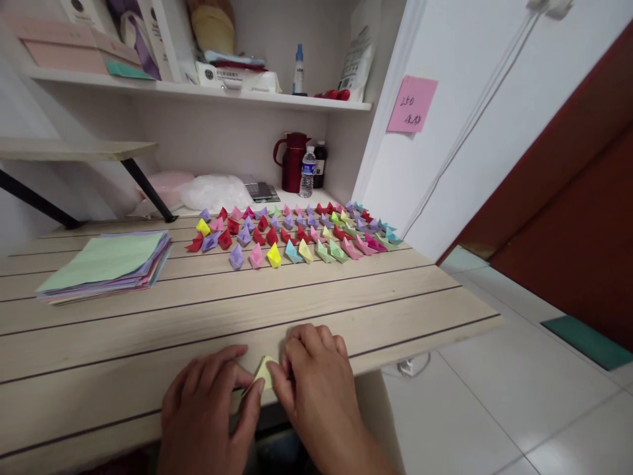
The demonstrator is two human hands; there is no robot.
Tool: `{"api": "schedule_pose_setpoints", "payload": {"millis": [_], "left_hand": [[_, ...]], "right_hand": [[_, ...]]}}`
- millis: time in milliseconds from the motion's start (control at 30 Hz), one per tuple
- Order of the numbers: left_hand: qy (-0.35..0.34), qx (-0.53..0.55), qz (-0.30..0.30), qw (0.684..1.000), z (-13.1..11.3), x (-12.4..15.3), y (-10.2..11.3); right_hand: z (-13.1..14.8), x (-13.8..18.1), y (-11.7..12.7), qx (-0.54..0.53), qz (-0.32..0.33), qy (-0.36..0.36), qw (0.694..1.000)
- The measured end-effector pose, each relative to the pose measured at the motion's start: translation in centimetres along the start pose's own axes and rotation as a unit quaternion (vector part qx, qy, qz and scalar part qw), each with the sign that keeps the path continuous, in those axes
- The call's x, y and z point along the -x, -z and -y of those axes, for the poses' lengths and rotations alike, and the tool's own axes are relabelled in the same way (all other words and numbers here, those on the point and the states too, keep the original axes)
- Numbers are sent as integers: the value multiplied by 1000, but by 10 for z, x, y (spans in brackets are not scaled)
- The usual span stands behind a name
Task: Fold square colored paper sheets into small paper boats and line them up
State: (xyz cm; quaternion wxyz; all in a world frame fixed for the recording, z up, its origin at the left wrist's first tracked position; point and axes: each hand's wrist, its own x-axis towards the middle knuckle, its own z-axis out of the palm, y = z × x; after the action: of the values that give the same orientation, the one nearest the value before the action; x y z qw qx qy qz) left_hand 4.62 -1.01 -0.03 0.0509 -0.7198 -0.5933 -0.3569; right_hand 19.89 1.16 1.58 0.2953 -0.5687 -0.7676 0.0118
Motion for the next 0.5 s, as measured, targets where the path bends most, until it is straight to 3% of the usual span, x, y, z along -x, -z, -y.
{"api": "schedule_pose_setpoints", "payload": {"millis": [200,367,500], "left_hand": [[-9,-37,-14,999,-2,0,-1],[-18,-56,-31,998,12,9,1],[-120,-71,-96,986,20,25,-4]], "right_hand": [[0,-3,1,-5,14,-6,1000],[-1,-7,2,-6,30,-4,1000],[-1,-9,4,-8,31,0,1000]]}}
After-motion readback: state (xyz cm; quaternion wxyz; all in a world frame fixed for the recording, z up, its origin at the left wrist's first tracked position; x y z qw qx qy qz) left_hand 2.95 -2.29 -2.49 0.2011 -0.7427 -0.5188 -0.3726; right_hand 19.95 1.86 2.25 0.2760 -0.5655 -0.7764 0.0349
